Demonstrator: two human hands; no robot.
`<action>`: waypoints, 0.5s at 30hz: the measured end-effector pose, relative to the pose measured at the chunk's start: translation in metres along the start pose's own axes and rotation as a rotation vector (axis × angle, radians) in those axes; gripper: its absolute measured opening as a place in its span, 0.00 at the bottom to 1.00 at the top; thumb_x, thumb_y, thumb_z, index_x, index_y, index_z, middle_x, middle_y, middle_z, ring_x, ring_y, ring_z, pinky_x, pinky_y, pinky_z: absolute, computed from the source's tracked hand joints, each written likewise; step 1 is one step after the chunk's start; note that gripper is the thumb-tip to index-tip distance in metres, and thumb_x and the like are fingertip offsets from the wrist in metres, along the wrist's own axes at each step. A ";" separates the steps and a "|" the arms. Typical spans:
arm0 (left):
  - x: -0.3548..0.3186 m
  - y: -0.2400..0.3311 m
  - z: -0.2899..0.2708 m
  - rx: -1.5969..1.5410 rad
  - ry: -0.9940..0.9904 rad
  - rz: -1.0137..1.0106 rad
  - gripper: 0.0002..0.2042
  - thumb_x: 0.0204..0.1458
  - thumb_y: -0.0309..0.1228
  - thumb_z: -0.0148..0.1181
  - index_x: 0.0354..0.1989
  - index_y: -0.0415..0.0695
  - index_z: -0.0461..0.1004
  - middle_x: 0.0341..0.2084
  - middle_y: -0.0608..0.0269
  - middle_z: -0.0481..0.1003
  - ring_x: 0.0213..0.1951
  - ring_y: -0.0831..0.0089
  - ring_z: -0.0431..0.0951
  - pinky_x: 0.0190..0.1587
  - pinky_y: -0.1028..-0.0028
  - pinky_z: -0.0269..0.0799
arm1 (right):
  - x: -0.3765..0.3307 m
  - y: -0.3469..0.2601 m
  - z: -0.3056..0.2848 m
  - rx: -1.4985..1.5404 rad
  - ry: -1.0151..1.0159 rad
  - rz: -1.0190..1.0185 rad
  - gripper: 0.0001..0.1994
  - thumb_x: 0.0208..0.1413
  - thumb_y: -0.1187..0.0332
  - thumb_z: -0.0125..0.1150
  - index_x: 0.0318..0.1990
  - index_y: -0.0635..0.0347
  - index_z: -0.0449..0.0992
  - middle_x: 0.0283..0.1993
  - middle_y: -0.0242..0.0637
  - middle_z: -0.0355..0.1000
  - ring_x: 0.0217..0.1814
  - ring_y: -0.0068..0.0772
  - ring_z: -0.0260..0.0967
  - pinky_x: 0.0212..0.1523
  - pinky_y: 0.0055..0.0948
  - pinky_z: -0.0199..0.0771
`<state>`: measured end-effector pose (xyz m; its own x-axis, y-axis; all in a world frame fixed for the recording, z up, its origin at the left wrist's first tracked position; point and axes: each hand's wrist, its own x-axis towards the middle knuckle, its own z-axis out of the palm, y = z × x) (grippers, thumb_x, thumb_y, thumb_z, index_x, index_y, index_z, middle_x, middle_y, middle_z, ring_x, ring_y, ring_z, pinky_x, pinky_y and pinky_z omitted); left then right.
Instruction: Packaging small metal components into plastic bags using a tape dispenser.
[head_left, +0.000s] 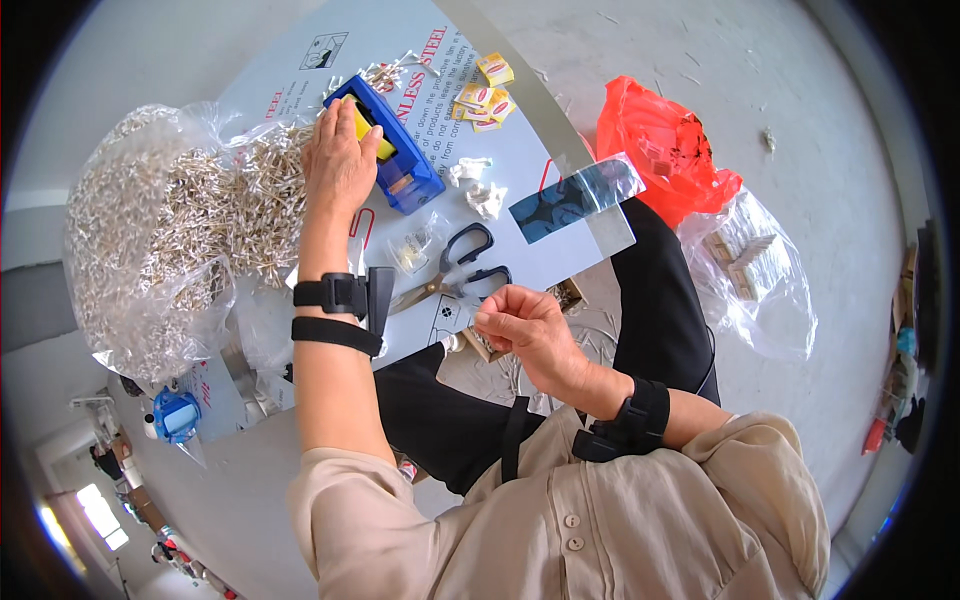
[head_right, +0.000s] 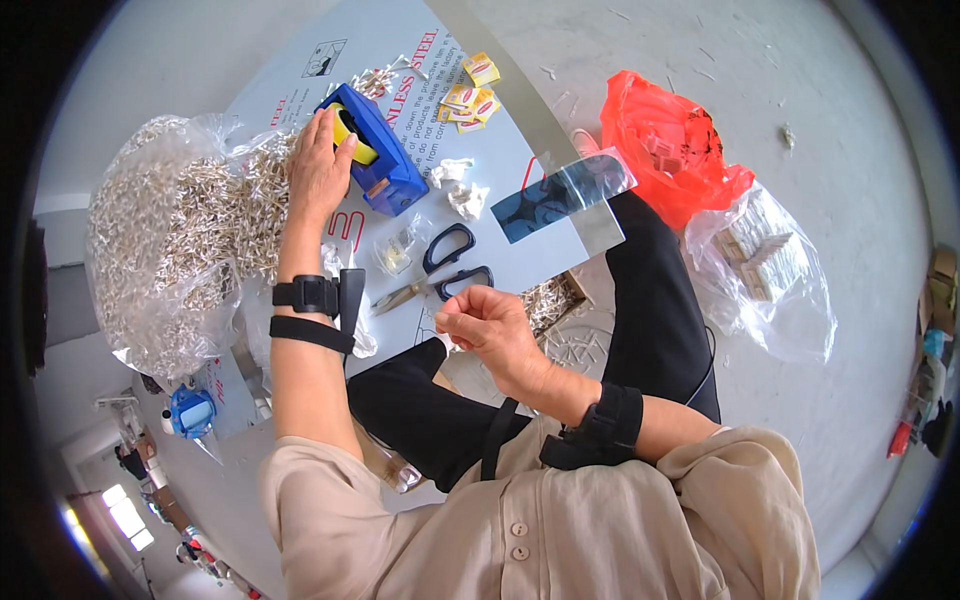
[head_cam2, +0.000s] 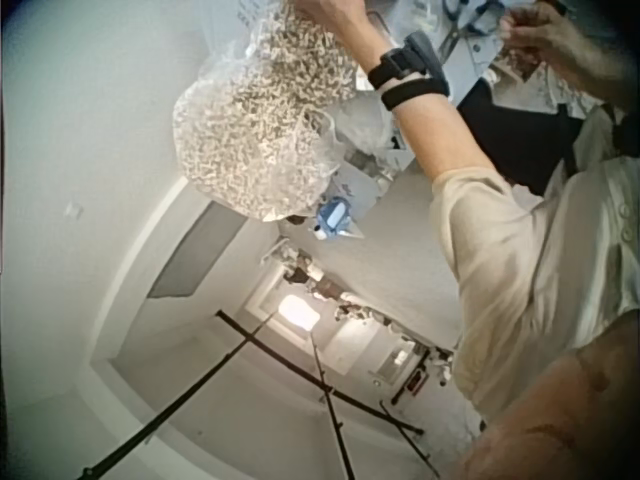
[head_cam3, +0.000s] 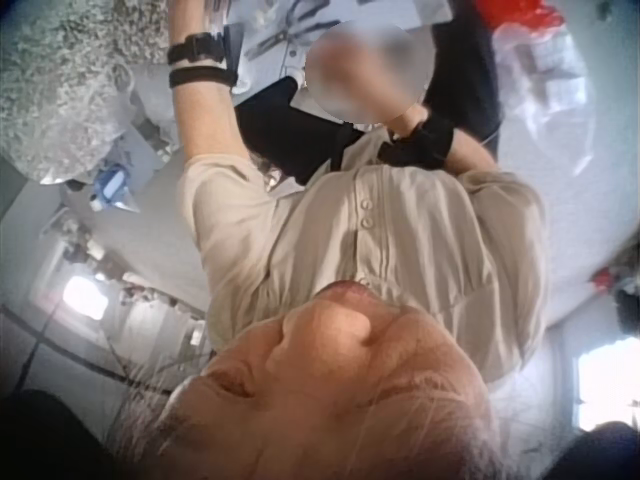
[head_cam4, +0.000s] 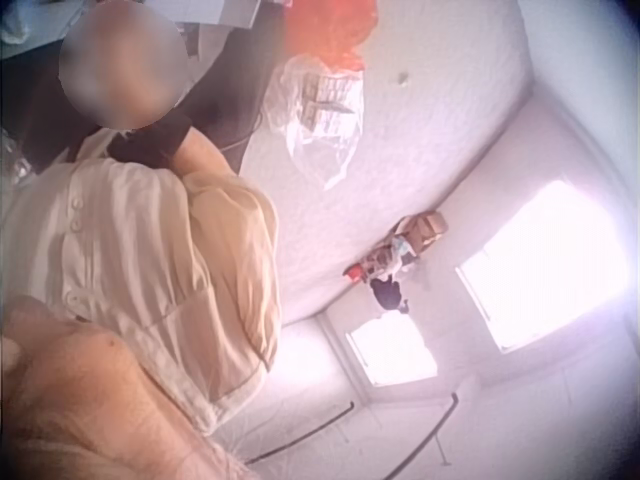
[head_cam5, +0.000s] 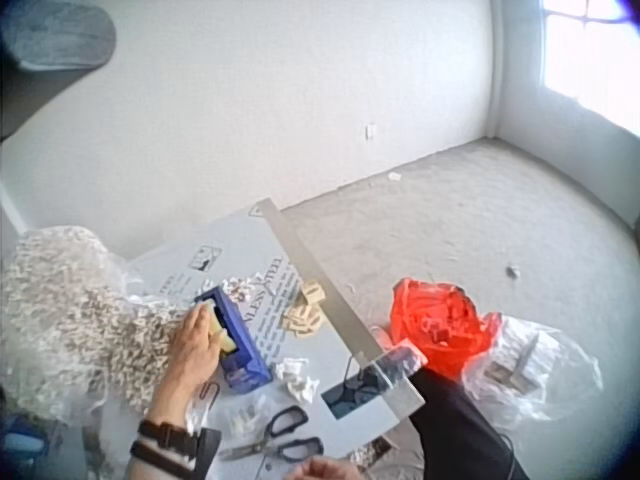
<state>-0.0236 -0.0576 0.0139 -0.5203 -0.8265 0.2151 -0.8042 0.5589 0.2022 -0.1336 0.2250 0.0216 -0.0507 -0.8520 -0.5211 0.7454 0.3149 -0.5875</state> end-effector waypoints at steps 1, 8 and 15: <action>0.004 0.001 -0.002 0.042 -0.038 -0.009 0.34 0.57 0.51 0.51 0.67 0.43 0.55 0.67 0.54 0.56 0.69 0.61 0.52 0.66 0.55 0.48 | 0.000 -0.003 0.002 -0.001 -0.003 -0.013 0.06 0.56 0.74 0.62 0.30 0.61 0.72 0.28 0.30 0.72 0.25 0.14 0.61 0.27 0.16 0.61; 0.031 -0.009 -0.010 0.118 -0.191 -0.056 0.37 0.54 0.59 0.51 0.65 0.46 0.59 0.60 0.57 0.61 0.64 0.58 0.56 0.60 0.49 0.55 | 0.020 -0.005 0.008 -0.008 0.023 -0.037 0.05 0.55 0.75 0.62 0.30 0.62 0.71 0.28 0.30 0.72 0.25 0.14 0.60 0.26 0.17 0.60; 0.056 -0.035 -0.002 -0.014 -0.130 0.114 0.33 0.54 0.61 0.50 0.60 0.49 0.66 0.51 0.58 0.68 0.56 0.58 0.64 0.57 0.54 0.61 | 0.052 0.003 0.009 -0.078 0.077 -0.055 0.05 0.55 0.74 0.62 0.29 0.62 0.71 0.27 0.31 0.72 0.26 0.15 0.62 0.26 0.17 0.60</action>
<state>-0.0238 -0.1234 0.0212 -0.6412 -0.7591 0.1122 -0.7344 0.6494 0.1973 -0.1276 0.1777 -0.0020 -0.1434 -0.8350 -0.5312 0.6866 0.3026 -0.6611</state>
